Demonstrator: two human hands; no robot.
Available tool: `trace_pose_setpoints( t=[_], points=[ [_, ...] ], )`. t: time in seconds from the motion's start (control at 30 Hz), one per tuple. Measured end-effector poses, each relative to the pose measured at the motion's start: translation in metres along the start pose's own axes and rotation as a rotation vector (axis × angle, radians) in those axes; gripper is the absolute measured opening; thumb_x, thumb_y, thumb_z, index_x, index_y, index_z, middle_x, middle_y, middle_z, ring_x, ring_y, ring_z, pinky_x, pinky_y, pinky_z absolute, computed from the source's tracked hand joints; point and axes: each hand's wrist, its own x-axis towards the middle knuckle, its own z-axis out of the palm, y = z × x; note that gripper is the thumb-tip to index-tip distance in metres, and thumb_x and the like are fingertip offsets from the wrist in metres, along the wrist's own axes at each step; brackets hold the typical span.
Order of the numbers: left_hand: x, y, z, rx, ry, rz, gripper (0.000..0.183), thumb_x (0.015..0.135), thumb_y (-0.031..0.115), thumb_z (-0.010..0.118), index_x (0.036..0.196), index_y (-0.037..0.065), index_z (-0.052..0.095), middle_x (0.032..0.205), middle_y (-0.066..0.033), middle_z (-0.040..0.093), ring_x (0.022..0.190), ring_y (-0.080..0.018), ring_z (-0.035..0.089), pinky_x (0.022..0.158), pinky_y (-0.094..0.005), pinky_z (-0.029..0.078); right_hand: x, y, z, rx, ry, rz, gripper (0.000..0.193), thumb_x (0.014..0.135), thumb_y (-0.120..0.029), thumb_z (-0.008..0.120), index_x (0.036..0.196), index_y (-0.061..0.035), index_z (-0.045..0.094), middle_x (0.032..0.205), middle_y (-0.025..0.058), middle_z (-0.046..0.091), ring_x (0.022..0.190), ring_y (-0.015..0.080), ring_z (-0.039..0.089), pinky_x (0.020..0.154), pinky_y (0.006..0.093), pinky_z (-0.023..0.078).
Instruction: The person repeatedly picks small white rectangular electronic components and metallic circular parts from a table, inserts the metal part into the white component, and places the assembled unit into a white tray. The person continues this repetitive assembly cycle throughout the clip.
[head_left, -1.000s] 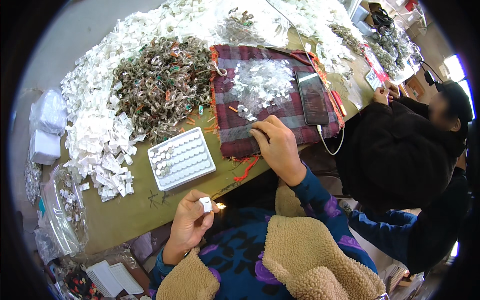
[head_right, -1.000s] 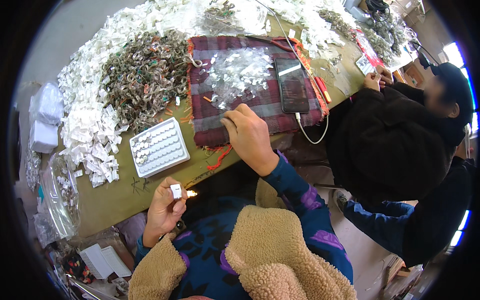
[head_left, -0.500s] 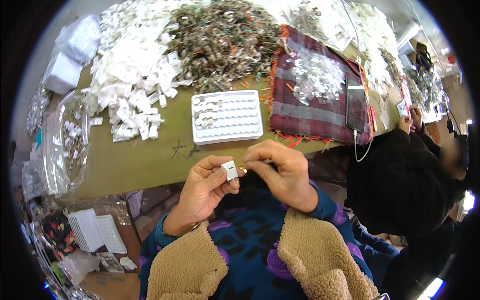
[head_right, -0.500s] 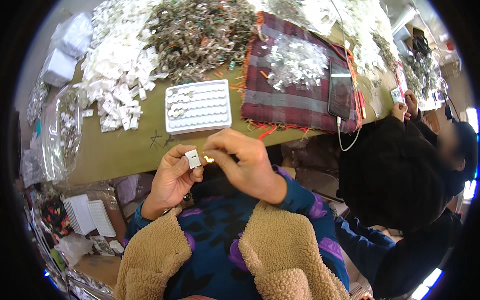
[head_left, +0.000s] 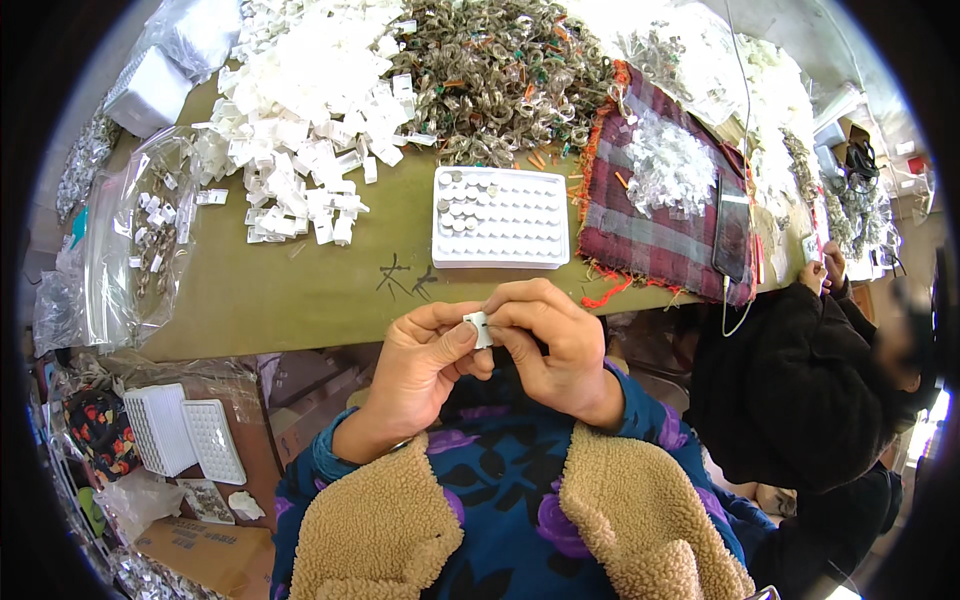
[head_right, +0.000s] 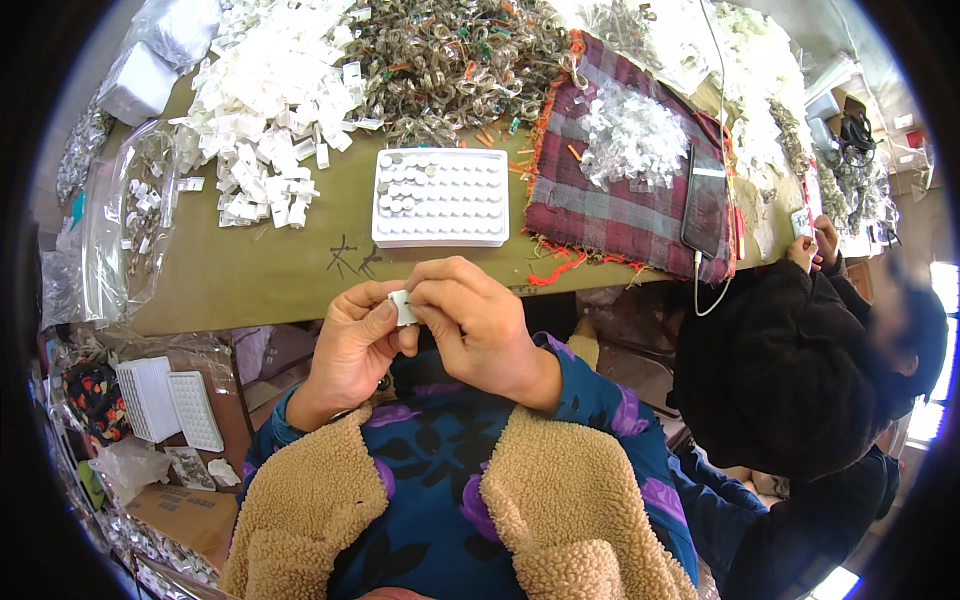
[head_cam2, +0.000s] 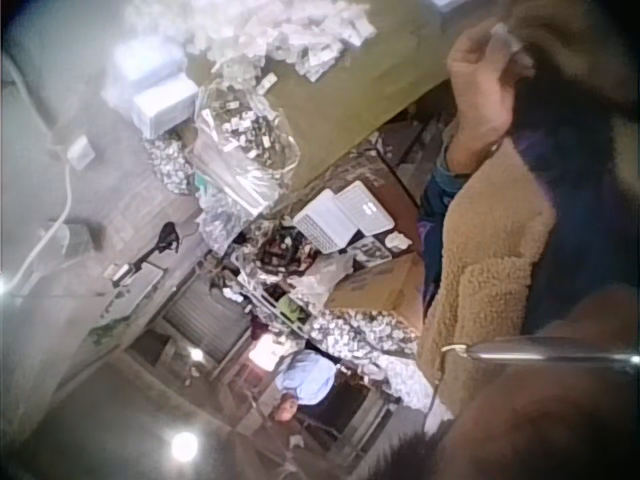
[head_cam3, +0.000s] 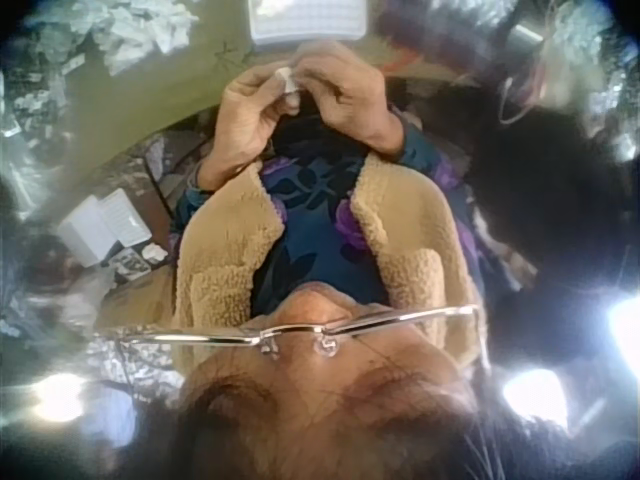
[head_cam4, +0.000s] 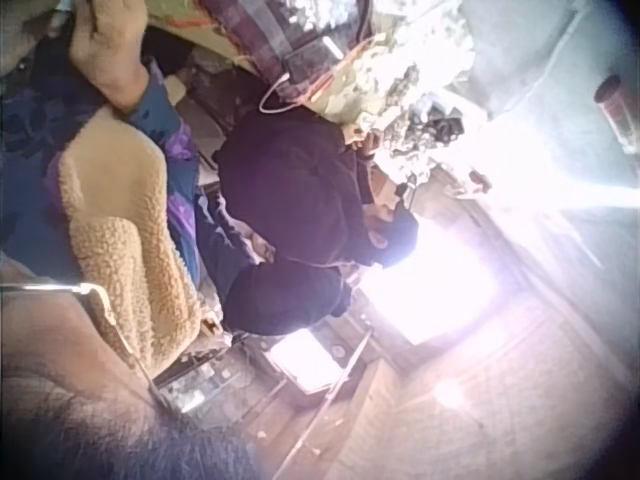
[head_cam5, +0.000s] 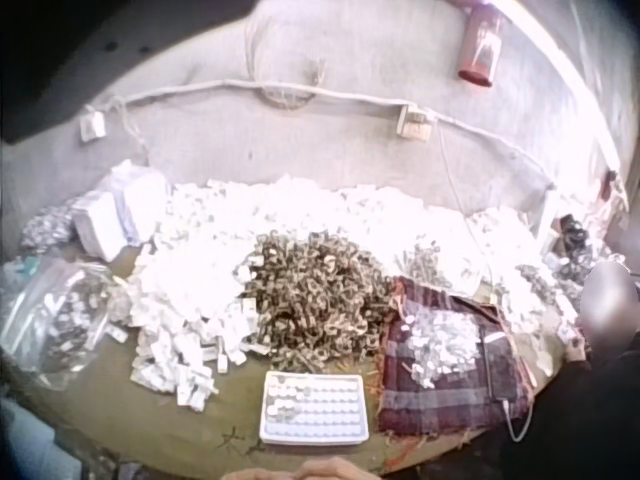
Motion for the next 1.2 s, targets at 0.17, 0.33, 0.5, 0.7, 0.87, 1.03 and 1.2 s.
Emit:
trace_pose_setpoints(
  t=[0.17, 0.33, 0.5, 0.7, 0.87, 1.03, 1.2],
  points=[
    [0.004, -0.003, 0.004, 0.007, 0.07, 0.016, 0.026, 0.095, 0.009, 0.065, 0.118, -0.004, 0.064, 0.093, -0.0119, 0.071, 0.076, -0.0166, 0.07, 0.069, -0.0289, 0.061, 0.002, 0.008, -0.002, 0.019, -0.001, -0.038, 0.019, 0.079, 0.012, 0.068, 0.096, 0.0034, 0.065, 0.095, 0.014, 0.064, 0.08, 0.0248, 0.065, 0.07, 0.0311, 0.054],
    [0.005, 0.003, 0.012, -0.015, 0.023, 0.003, 0.028, 0.095, 0.01, 0.067, 0.118, -0.005, 0.064, 0.093, -0.0116, 0.072, 0.075, -0.0163, 0.07, 0.069, -0.0292, 0.061, 0.008, 0.003, -0.015, 0.127, -0.05, 0.059, 0.017, 0.081, 0.014, 0.065, 0.095, 0.0047, 0.064, 0.099, 0.0145, 0.064, 0.085, 0.0206, 0.064, 0.074, 0.0291, 0.052],
    [0.001, 0.004, 0.012, 0.023, 0.072, 0.008, 0.026, 0.094, 0.012, 0.068, 0.115, -0.004, 0.064, 0.091, -0.0107, 0.072, 0.073, -0.0145, 0.07, 0.067, -0.0268, 0.059, 0.011, 0.002, -0.009, 0.091, -0.079, 0.06, 0.013, 0.082, 0.015, 0.063, 0.091, 0.005, 0.062, 0.1, 0.0149, 0.063, 0.084, 0.0175, 0.061, 0.072, 0.0271, 0.051],
    [-0.005, 0.013, -0.004, 0.03, 0.124, 0.083, 0.024, 0.096, 0.012, 0.065, 0.115, -0.004, 0.063, 0.088, -0.01, 0.071, 0.071, -0.0132, 0.069, 0.065, -0.0261, 0.058, 0.026, -0.008, 0.015, -0.01, -0.119, 0.03, 0.014, 0.08, 0.01, 0.067, 0.09, 0.0016, 0.064, 0.093, 0.0124, 0.065, 0.08, 0.0256, 0.065, 0.071, 0.0322, 0.052],
    [-0.005, 0.036, -0.024, -0.094, 0.21, 0.349, 0.02, 0.102, 0.016, 0.055, 0.117, 0.002, 0.055, 0.091, -0.0073, 0.064, 0.07, -0.0135, 0.064, 0.061, -0.0266, 0.055, 0.084, -0.005, 0.035, -0.149, -0.24, -0.106, 0.009, 0.082, 0.004, 0.067, 0.09, 0.0007, 0.065, 0.089, 0.014, 0.063, 0.077, 0.0318, 0.064, 0.066, 0.0371, 0.052],
    [-0.01, 0.046, -0.044, -0.141, 0.291, 0.477, 0.016, 0.105, 0.025, 0.051, 0.1, 0.01, 0.054, 0.083, -0.0021, 0.053, 0.066, -0.0131, 0.053, 0.055, -0.0274, 0.045, 0.101, 0.009, 0.096, -0.522, -0.332, -0.195, 0.014, 0.082, -0.009, 0.07, 0.086, -0.0019, 0.059, 0.086, 0.0153, 0.06, 0.08, 0.035, 0.063, 0.067, 0.0431, 0.051],
    [-0.011, 0.049, -0.057, -0.129, 0.27, 0.52, 0.02, 0.105, 0.025, 0.05, 0.097, 0.008, 0.056, 0.083, -0.0034, 0.053, 0.066, -0.0138, 0.053, 0.056, -0.0285, 0.046, 0.104, 0.025, 0.129, -0.636, -0.35, -0.036, 0.026, 0.085, -0.016, 0.07, 0.104, -0.0031, 0.058, 0.092, 0.0197, 0.061, 0.078, 0.0414, 0.062, 0.067, 0.0479, 0.051]
  ],
)
